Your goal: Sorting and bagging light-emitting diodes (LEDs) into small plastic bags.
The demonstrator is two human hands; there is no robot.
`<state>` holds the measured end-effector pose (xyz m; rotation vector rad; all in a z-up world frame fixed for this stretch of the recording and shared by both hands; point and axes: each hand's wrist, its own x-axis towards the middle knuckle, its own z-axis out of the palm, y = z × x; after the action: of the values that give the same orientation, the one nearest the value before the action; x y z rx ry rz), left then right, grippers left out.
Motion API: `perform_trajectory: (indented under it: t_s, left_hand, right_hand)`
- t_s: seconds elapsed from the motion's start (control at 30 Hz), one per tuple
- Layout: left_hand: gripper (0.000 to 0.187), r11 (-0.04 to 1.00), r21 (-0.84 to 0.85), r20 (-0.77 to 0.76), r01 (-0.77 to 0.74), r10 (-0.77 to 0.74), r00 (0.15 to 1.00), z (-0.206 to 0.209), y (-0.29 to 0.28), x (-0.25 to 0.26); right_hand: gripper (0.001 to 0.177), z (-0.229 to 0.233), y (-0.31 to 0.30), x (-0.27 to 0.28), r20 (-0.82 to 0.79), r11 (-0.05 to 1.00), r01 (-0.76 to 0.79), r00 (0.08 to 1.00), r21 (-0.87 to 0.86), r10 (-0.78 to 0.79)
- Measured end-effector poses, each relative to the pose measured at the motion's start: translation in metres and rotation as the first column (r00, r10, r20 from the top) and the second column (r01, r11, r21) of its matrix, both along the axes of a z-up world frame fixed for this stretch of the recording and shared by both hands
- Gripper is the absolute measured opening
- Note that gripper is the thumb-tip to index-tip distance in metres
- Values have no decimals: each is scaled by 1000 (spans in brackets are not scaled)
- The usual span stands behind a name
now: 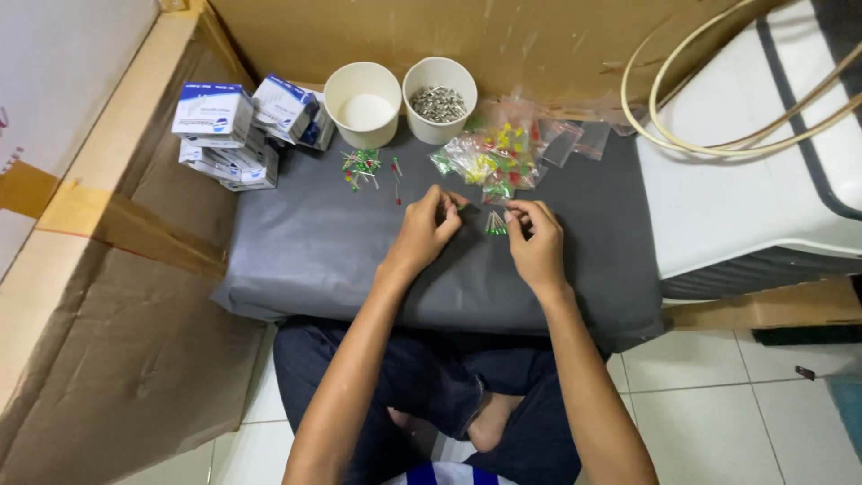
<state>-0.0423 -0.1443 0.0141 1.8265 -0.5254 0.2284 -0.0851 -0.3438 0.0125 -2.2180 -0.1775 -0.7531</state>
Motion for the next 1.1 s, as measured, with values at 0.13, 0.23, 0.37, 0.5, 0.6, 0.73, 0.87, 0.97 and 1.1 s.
perform_trajectory:
  t_s: [0.13,0.23,0.37,0.5,0.6,0.73,0.87,0.97,1.1]
  left_hand:
    - [10,998,60,-57,18,-15,998,-2,-17,-3]
    - [11,983,183,6,-30,29,1000,-2,-23,-3]
    - [15,955,266,196,-127,76,978,-10,-26,-8]
    - [20,907,365,306,-209,95,947,-14,-26,-6]
    - [27,852,446,326,-275,131,936,-20,-30,-5]
    - [32,859,443,306,-258,126,944,-18,-29,-9]
    - [13,832,485,304,-270,129,944,-11,-30,-9]
    - [10,819,514,299,-254,106,948,-11,-29,-9]
    - [12,812,527,317,-249,84,945,-11,-29,-8]
  right_hand:
    - [16,-10,-22,-5,-56,999,-2,998,-37,0]
    - [15,-18,-27,-1,-73,996,-17,997,-87,10]
    - [14,-22,-24,-5,-75,992,11,997,-124,-20]
    - [14,-17,-22,-8,-89,987,23,995,-157,-37]
    - [13,-17,-23,-7,-92,985,27,995,-172,-44]
    - [11,-13,-21,-11,-79,989,6,997,-145,-18]
    - [13,-8,-21,-10,-79,993,1,997,-117,-10]
    - [17,-13,-23,-10,-79,993,-4,997,-122,-6]
    - [22,-12,-25,-9,-80,985,-22,997,-171,8]
